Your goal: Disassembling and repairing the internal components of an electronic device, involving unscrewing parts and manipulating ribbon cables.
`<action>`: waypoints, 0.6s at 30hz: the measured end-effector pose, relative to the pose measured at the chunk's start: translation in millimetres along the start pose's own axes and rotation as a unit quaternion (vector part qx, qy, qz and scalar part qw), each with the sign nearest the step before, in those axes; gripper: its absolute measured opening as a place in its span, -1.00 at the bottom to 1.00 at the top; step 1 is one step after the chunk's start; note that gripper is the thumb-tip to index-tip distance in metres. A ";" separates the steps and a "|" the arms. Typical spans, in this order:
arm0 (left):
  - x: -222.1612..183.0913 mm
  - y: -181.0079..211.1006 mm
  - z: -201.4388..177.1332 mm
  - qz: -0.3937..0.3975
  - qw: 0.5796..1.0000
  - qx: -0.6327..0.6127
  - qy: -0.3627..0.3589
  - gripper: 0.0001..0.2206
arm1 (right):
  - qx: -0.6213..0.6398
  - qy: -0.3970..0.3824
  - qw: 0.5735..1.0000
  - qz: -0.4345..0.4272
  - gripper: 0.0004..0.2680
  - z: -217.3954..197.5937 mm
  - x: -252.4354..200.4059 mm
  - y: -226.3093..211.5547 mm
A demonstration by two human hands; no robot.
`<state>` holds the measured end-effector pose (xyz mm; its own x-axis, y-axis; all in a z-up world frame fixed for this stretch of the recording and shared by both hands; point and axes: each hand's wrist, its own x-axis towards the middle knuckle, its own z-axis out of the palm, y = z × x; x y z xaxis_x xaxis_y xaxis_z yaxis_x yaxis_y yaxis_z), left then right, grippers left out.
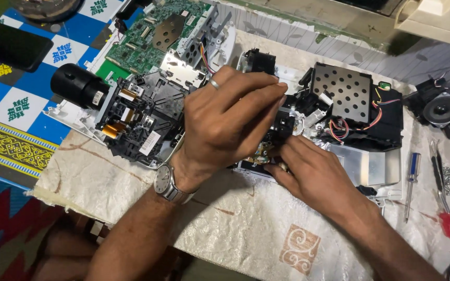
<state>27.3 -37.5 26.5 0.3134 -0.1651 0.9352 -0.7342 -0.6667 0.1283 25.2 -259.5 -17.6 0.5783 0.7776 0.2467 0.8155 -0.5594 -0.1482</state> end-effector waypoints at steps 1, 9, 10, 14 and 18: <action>-0.2 -0.5 1.4 -0.006 1.000 -0.003 -0.018 -0.90 | 0.013 -0.028 0.999 0.024 -0.80 -1.5 0.1 -0.1; 1.0 -3.1 -5.4 -0.019 0.998 0.002 -0.060 -0.89 | 0.038 0.018 0.999 0.014 -0.79 -4.1 4.0 -4.1; 1.2 -3.8 -4.0 -0.016 0.999 -0.004 -0.049 -0.90 | 0.037 0.024 0.999 0.010 -0.79 -6.1 4.0 -4.5; -1.1 -7.2 -2.4 -0.014 0.999 0.001 -0.032 -0.90 | 0.043 0.072 0.996 0.023 -0.84 -21.8 3.6 -2.4; -3.8 -10.9 -0.9 -0.029 0.998 0.022 -0.042 -0.94 | 0.038 0.079 0.993 0.072 -0.85 -33.2 -4.7 10.0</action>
<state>33.6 -29.0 21.9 0.4052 -0.1839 0.8955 -0.6864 -0.7082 0.1651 29.8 -278.3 11.6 0.6833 0.6325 0.3648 0.7273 -0.6336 -0.2637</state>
